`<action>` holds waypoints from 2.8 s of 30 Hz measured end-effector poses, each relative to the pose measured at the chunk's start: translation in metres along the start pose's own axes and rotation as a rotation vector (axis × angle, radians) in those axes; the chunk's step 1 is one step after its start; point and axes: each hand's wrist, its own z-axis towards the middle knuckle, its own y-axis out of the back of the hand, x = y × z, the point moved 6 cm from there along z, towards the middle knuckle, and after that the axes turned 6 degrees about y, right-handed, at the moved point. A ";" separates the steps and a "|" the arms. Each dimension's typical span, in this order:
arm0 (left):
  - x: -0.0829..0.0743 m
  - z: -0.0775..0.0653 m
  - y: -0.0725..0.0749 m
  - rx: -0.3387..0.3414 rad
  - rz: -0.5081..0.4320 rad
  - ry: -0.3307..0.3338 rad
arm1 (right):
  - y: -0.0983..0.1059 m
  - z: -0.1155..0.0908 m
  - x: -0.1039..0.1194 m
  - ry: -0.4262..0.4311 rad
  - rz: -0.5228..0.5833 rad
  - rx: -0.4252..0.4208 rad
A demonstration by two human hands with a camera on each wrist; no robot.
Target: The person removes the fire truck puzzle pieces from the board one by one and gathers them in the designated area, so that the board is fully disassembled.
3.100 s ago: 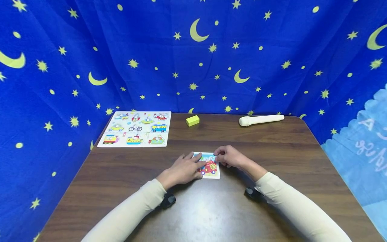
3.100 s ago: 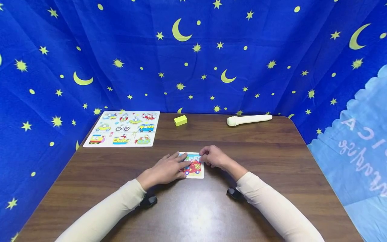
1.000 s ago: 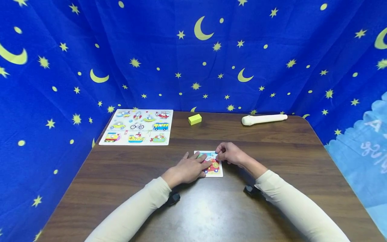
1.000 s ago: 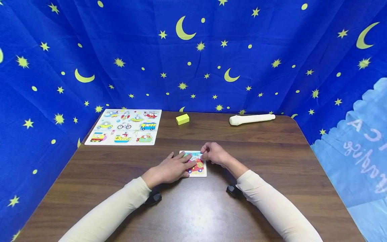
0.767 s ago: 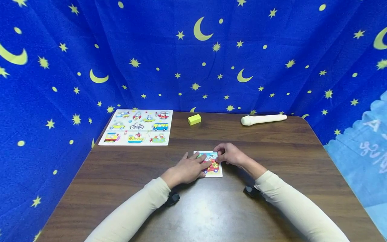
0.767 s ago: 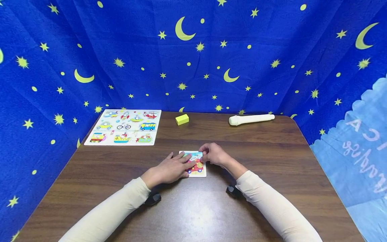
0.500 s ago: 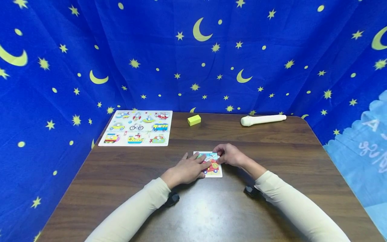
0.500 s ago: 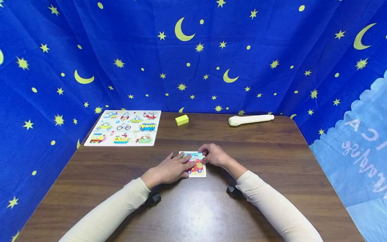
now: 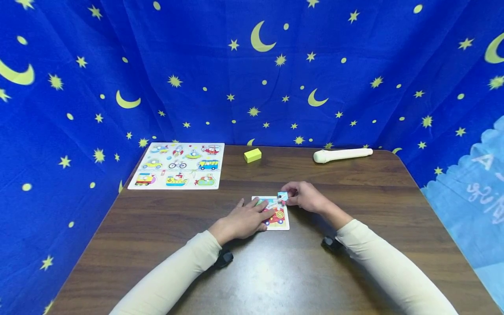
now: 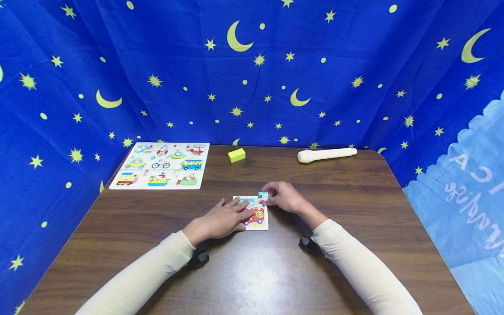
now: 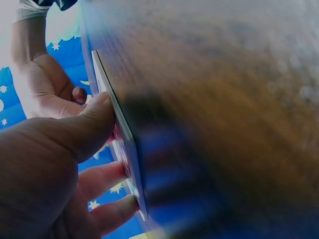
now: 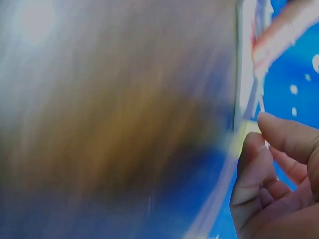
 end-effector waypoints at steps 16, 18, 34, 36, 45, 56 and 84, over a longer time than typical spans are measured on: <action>-0.001 0.000 0.001 -0.011 0.027 -0.001 | 0.121 -0.047 -0.106 -0.197 0.050 -0.051; 0.000 0.001 0.000 -0.009 0.028 -0.002 | 0.123 -0.051 -0.112 -0.221 0.042 -0.047; 0.000 0.000 0.000 -0.018 0.024 -0.006 | 0.118 -0.052 -0.106 -0.145 -0.049 -0.109; 0.000 0.001 0.000 -0.020 0.022 -0.006 | 0.115 -0.050 -0.097 -0.144 -0.020 -0.139; 0.000 0.001 -0.001 -0.007 0.021 -0.006 | 0.039 -0.024 -0.029 -0.138 0.274 0.018; 0.000 0.000 0.000 -0.006 0.040 0.001 | -0.027 -0.019 0.011 -0.033 -0.074 0.102; -0.003 -0.002 -0.003 0.001 0.043 -0.055 | -0.027 -0.016 0.020 0.056 -0.153 0.092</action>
